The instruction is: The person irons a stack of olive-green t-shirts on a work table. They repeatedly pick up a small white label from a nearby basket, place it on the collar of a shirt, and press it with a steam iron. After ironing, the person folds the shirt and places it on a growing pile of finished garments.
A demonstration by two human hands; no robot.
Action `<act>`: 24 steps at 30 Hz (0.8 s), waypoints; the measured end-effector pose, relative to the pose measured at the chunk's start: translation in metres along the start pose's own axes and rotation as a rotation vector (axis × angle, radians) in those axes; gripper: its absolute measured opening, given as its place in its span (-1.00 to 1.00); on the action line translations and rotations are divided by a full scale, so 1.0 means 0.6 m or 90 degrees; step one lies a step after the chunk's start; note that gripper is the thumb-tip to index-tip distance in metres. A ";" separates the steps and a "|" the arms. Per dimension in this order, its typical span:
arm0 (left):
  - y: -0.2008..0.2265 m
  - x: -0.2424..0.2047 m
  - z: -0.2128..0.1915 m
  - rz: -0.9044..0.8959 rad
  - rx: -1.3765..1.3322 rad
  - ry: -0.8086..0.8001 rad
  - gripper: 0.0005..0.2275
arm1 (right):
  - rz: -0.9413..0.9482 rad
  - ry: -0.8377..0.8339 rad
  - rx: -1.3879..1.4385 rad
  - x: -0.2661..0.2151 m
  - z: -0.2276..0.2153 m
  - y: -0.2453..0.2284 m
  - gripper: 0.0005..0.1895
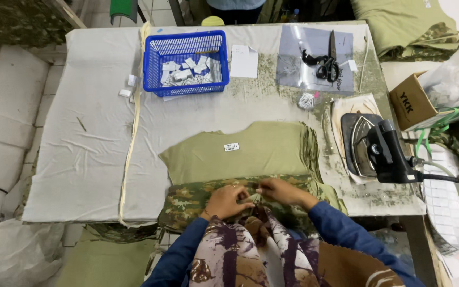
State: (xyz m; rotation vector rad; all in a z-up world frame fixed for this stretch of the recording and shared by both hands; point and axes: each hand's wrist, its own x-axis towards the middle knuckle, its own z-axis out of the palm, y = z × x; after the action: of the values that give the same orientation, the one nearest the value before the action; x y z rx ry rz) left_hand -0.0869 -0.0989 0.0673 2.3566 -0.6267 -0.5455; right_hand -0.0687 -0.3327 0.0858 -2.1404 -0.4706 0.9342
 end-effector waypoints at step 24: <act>-0.031 0.001 0.047 -0.077 0.162 0.002 -0.76 | -0.019 0.046 -0.356 -0.015 0.070 0.001 -0.63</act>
State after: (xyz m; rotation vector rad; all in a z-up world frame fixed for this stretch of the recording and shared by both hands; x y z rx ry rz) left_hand -0.0955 -0.0993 0.0347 2.6476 -0.5838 -0.5426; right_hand -0.1060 -0.3179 0.0702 -2.6439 -0.7990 0.7637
